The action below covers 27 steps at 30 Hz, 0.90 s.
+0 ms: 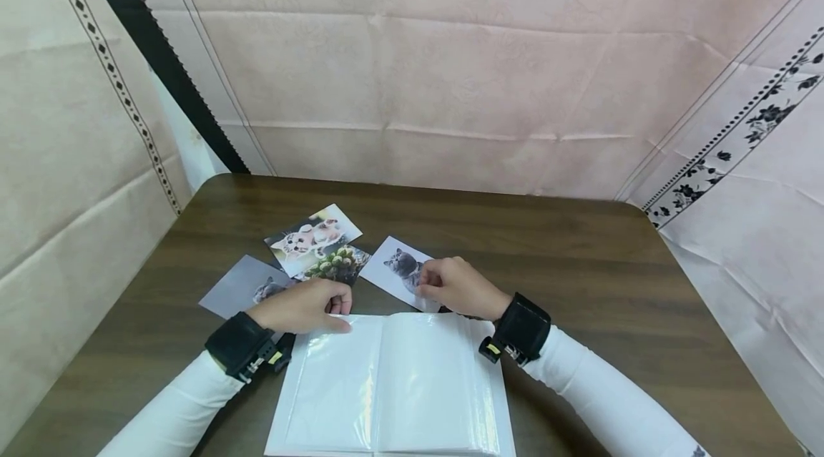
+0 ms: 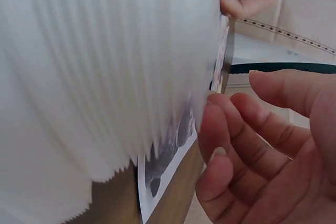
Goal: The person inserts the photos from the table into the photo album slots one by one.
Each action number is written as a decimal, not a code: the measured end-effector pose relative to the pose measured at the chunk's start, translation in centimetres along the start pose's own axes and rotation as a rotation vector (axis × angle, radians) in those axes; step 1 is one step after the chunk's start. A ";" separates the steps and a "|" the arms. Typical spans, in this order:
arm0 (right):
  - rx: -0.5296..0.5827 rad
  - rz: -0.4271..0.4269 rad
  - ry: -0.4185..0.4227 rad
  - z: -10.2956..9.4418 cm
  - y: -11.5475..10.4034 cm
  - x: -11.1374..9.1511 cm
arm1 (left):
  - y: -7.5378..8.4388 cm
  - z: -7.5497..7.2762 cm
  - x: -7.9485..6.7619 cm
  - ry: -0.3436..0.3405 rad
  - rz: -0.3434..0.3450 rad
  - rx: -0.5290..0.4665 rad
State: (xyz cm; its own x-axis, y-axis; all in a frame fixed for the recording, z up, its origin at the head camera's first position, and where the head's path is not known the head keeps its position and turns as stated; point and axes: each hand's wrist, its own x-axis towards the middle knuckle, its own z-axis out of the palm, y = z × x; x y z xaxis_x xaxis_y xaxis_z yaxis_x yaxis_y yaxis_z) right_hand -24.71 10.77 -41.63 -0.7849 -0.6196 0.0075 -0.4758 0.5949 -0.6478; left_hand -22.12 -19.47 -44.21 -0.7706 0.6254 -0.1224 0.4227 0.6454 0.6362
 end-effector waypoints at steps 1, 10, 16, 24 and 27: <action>-0.003 0.011 -0.016 -0.1 0.0 0.1 | 0.0 0.1 -0.1 0.003 0.002 0.000; -0.075 0.127 -0.099 -0.6 0.1 1.8 | 0.4 -0.1 -0.2 0.024 0.018 0.055; -0.132 0.193 -0.075 -0.5 -0.1 2.9 | 0.9 -0.7 -0.4 0.019 0.032 0.062; -0.341 0.254 -0.098 0.1 -0.1 4.8 | 0.9 -1.0 -0.5 0.020 0.046 0.057; -0.388 0.275 -0.102 0.3 0.0 5.4 | 0.9 -1.1 -0.5 0.026 0.044 0.054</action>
State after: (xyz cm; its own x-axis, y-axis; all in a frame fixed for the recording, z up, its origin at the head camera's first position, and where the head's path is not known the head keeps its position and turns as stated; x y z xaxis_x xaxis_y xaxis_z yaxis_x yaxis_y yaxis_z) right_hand -28.82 7.24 -41.85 -0.8686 -0.4481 -0.2115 -0.3843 0.8787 -0.2833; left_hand -21.87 -19.71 -42.80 -0.7625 0.6426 -0.0747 0.4811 0.6404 0.5986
